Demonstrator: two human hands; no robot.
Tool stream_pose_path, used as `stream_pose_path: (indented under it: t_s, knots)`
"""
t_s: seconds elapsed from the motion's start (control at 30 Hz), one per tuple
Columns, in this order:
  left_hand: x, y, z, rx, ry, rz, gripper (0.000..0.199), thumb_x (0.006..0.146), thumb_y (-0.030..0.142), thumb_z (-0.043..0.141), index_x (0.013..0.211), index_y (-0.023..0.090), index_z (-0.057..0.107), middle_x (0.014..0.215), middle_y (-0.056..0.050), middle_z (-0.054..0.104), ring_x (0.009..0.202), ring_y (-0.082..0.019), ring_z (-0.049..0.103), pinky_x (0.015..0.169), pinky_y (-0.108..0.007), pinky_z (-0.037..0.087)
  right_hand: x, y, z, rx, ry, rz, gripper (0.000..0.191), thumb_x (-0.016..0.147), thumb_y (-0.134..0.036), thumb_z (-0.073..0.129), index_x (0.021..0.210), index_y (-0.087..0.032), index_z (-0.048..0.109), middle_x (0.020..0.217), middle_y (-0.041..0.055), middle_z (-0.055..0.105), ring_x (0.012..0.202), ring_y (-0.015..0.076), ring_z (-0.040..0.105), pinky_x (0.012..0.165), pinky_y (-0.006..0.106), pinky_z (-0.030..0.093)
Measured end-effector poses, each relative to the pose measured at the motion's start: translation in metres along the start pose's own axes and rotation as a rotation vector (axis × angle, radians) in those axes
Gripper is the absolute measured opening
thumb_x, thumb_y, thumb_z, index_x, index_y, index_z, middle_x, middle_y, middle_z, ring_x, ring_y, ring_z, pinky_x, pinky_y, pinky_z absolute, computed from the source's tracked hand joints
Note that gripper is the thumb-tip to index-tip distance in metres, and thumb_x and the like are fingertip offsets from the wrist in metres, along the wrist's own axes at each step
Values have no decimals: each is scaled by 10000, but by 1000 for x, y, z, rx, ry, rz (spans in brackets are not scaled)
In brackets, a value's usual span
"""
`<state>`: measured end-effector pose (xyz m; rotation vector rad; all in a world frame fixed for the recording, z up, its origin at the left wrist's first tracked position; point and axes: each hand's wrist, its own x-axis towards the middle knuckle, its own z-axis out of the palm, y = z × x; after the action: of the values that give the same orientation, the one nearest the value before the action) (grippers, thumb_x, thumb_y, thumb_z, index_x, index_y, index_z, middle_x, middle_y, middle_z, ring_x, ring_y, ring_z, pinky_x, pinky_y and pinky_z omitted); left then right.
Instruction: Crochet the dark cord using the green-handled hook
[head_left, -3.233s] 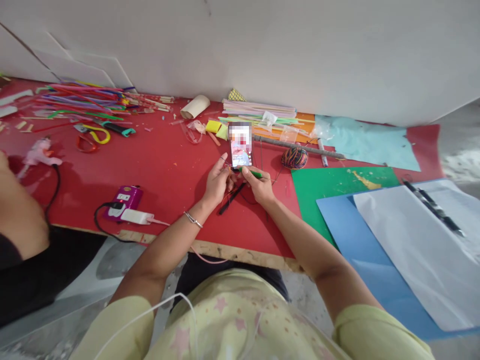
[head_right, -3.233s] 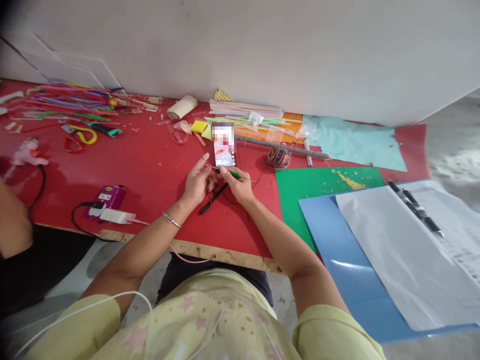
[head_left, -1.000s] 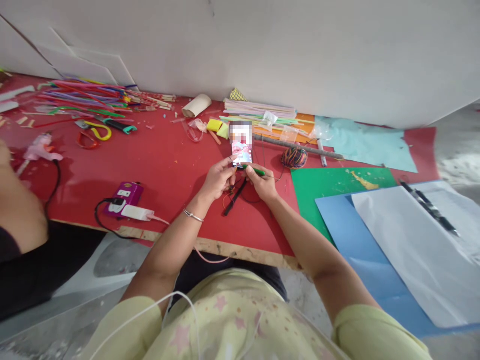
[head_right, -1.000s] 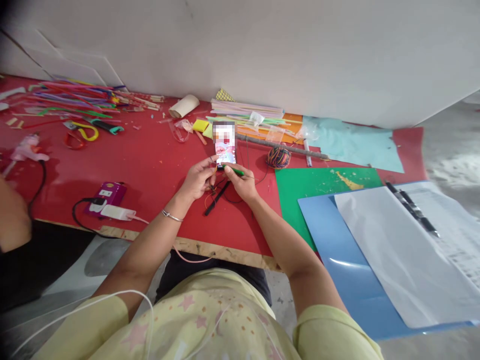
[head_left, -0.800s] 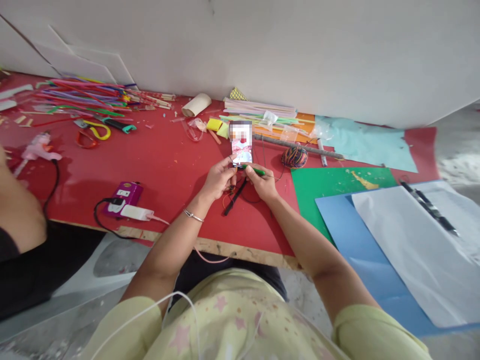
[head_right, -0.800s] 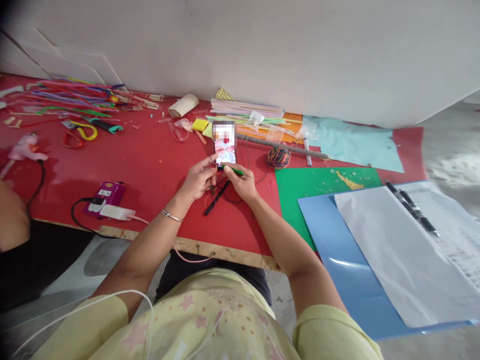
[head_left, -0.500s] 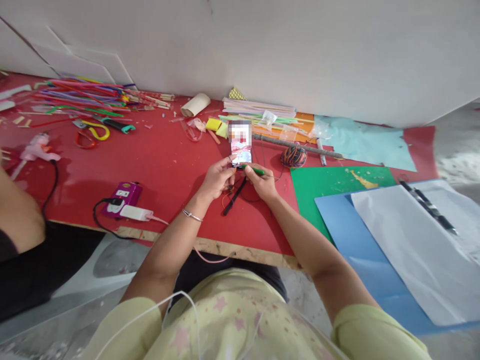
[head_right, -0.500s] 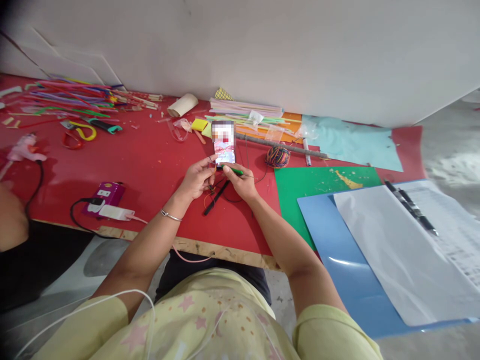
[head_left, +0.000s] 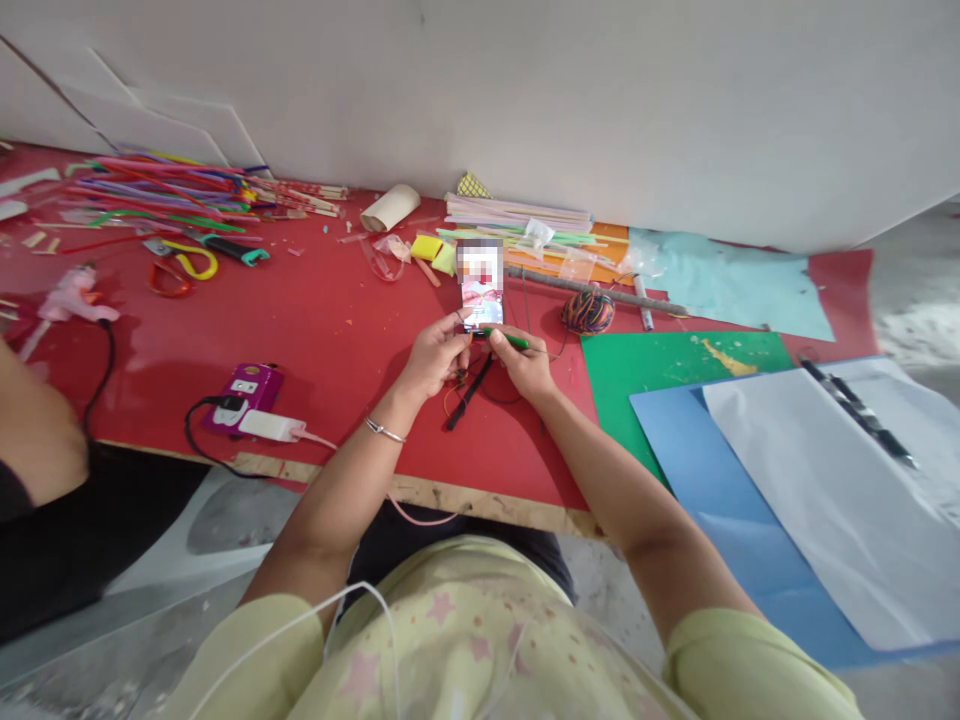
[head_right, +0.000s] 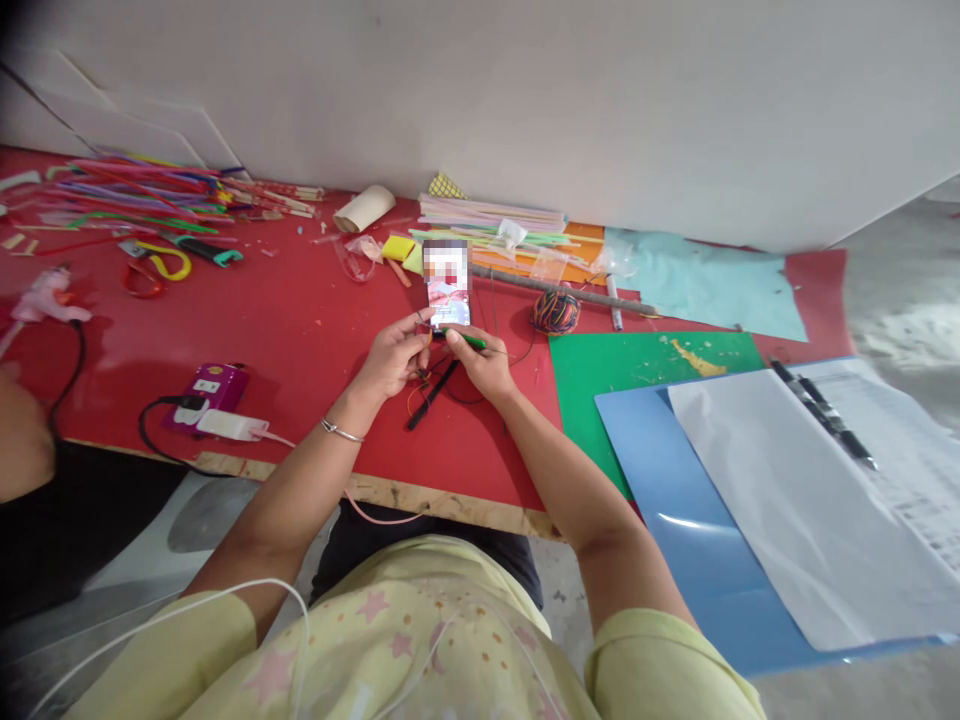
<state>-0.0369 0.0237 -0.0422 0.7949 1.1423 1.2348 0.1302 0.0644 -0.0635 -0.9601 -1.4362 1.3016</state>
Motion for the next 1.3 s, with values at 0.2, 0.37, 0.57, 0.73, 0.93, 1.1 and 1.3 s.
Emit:
stream_pose_path:
  t_s: [0.2, 0.37, 0.57, 0.73, 0.93, 1.1, 1.3]
  knots:
    - [2, -4, 2, -31, -8, 12, 753, 848, 292, 711, 1553, 127, 505, 521, 54, 591, 333, -58, 301, 369, -201, 180, -1, 0, 1, 53, -6, -27, 522, 829, -652, 759, 1076, -198, 831, 784, 34, 755, 673, 154, 650, 674, 317, 561]
    - [0, -3, 3, -27, -5, 3, 765, 838, 314, 728, 1550, 137, 511, 517, 61, 582, 329, -51, 303, 372, -201, 175, 0, 1, 1, 52, 0, -15, 554, 813, -672, 762, 1075, -189, 831, 759, 29, 745, 654, 146, 632, 671, 313, 556]
    - [0, -4, 2, -19, 8, 27, 769, 842, 330, 722, 1558, 146, 511, 535, 52, 601, 335, -56, 300, 372, -218, 161, 0, 0, 2, 39, 3, -3, 565, 805, -683, 760, 1072, -189, 830, 771, 29, 755, 659, 146, 638, 672, 309, 558]
    - [1, -5, 2, -9, 21, 39, 743, 851, 387, 730, 1544, 194, 539, 600, 34, 651, 340, -46, 306, 383, -224, 146, 0, 0, 2, 14, 9, -7, 588, 804, -706, 744, 1068, -188, 830, 781, 34, 755, 675, 152, 636, 661, 306, 548]
    - [1, -5, 0, -25, 7, 10, 712, 849, 391, 745, 1504, 172, 575, 610, 27, 660, 335, -42, 299, 379, -230, 128, 0, 0, 0, 6, -8, 0, 575, 828, -692, 731, 1085, -186, 825, 739, 21, 730, 647, 143, 608, 653, 301, 537]
    - [0, -4, -1, -35, -13, 36, 712, 857, 422, 760, 1501, 180, 577, 634, 26, 670, 340, -37, 306, 373, -228, 130, 1, 0, 0, 5, -4, -9, 577, 822, -695, 734, 1071, -183, 827, 742, 21, 730, 661, 143, 607, 665, 300, 537]
    - [-1, -5, 2, -10, -5, 90, 529, 883, 518, 743, 1278, 170, 696, 597, 30, 642, 339, -34, 293, 358, -219, 139, 0, 2, -1, -38, -1, -23, 551, 852, -689, 707, 1069, -194, 820, 795, 39, 750, 731, 174, 649, 722, 330, 566]
